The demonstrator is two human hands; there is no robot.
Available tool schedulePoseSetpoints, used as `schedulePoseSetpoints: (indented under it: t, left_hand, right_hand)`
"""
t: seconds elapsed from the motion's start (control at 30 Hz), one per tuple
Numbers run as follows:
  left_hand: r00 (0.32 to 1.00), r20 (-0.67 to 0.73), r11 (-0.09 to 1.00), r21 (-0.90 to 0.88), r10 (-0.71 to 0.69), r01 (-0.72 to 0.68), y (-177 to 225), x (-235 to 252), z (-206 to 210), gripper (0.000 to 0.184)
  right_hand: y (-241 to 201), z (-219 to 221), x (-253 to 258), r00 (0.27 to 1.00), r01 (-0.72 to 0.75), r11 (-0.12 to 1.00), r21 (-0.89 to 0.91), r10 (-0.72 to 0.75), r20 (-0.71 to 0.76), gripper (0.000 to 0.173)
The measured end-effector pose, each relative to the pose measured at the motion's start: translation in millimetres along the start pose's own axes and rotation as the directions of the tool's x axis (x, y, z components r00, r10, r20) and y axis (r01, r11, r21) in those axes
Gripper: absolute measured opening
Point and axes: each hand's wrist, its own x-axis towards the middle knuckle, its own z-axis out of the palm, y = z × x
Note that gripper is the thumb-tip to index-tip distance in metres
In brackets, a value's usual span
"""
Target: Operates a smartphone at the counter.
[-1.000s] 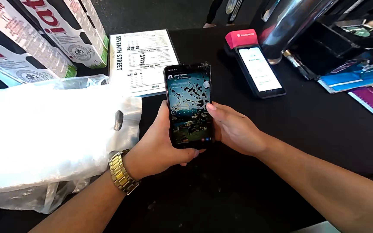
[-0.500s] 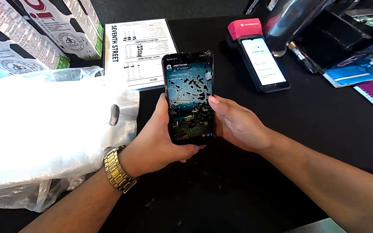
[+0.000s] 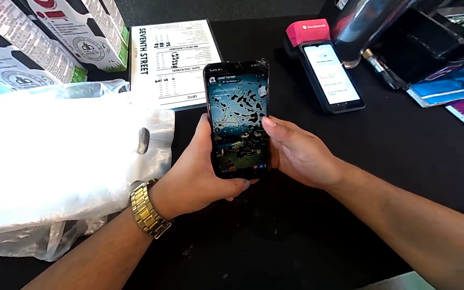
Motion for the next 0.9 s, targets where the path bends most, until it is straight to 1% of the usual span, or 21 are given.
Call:
schedulePoseSetpoints:
  t: [0.3,0.5,0.7,0.8,0.9]
  left_hand:
    - [1.0,0.002,1.0,-0.009,-0.002,0.002,-0.3,0.2,-0.3,0.106]
    - [1.0,0.0,1.0,-0.014,-0.015,0.015,0.2,0.0,-0.2,0.101]
    - [1.0,0.005,1.0,-0.011,-0.01,0.01,-0.2,0.4,-0.5,0.1]
    - [1.0,0.0,1.0,-0.005,-0.013,0.013,-0.2,0.3,-0.6,0.103]
    - [1.0,-0.002,1.0,-0.002,-0.008,0.008,-0.1,0.4,-0.4,0.104]
  right_hand:
    - [0.2,-0.2,0.6,1.0,-0.011,1.0,0.002,0.011,-0.013,0.047]
    - [0.5,-1.1,1.2,1.0,0.015,1.0,0.014,-0.016,0.015,0.045]
    - [0.1,0.2,1.0,1.0,0.018,1.0,0.009,-0.018,0.005,0.044]
    - [1.0,-0.8,1.2,0.999,0.034,0.999,0.015,-0.034,0.022,0.044]
    - [-0.1,0.5,-0.1,1.0,0.012,1.0,0.014,-0.012,0.011,0.044]
